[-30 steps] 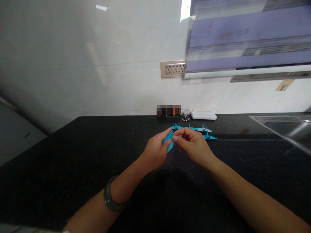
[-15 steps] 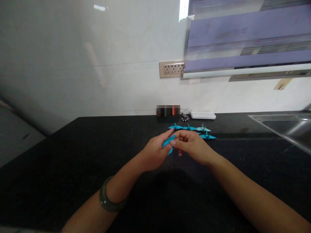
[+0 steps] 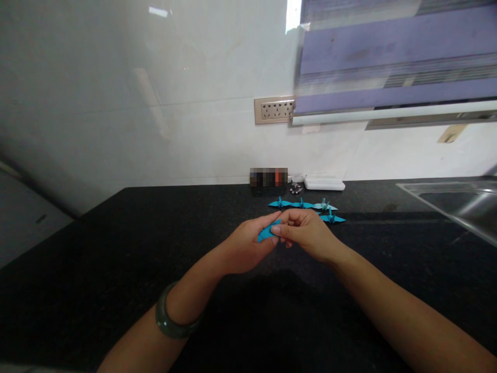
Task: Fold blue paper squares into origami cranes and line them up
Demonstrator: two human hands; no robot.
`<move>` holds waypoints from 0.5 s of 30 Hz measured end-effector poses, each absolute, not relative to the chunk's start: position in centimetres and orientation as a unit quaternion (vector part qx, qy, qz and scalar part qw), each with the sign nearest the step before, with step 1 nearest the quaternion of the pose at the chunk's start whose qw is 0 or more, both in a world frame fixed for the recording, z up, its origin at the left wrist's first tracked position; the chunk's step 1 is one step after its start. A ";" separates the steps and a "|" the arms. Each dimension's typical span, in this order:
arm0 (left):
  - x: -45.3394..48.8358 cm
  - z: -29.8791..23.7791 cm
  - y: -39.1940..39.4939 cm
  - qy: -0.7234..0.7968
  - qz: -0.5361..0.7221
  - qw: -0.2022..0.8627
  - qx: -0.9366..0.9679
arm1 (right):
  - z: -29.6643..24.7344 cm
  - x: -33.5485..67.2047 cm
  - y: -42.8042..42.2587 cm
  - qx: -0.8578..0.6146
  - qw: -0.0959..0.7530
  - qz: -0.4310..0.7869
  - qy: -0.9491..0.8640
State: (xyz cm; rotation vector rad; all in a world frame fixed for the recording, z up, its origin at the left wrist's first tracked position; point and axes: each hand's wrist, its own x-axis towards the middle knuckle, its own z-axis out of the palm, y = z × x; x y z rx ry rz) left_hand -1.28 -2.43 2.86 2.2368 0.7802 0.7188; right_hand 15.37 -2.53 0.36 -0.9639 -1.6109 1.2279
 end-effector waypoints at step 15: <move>-0.8 1.7 -2.4 0.402 0.312 0.231 0.829 | 1.3 14.7 -3.1 -0.472 0.435 0.395 -0.657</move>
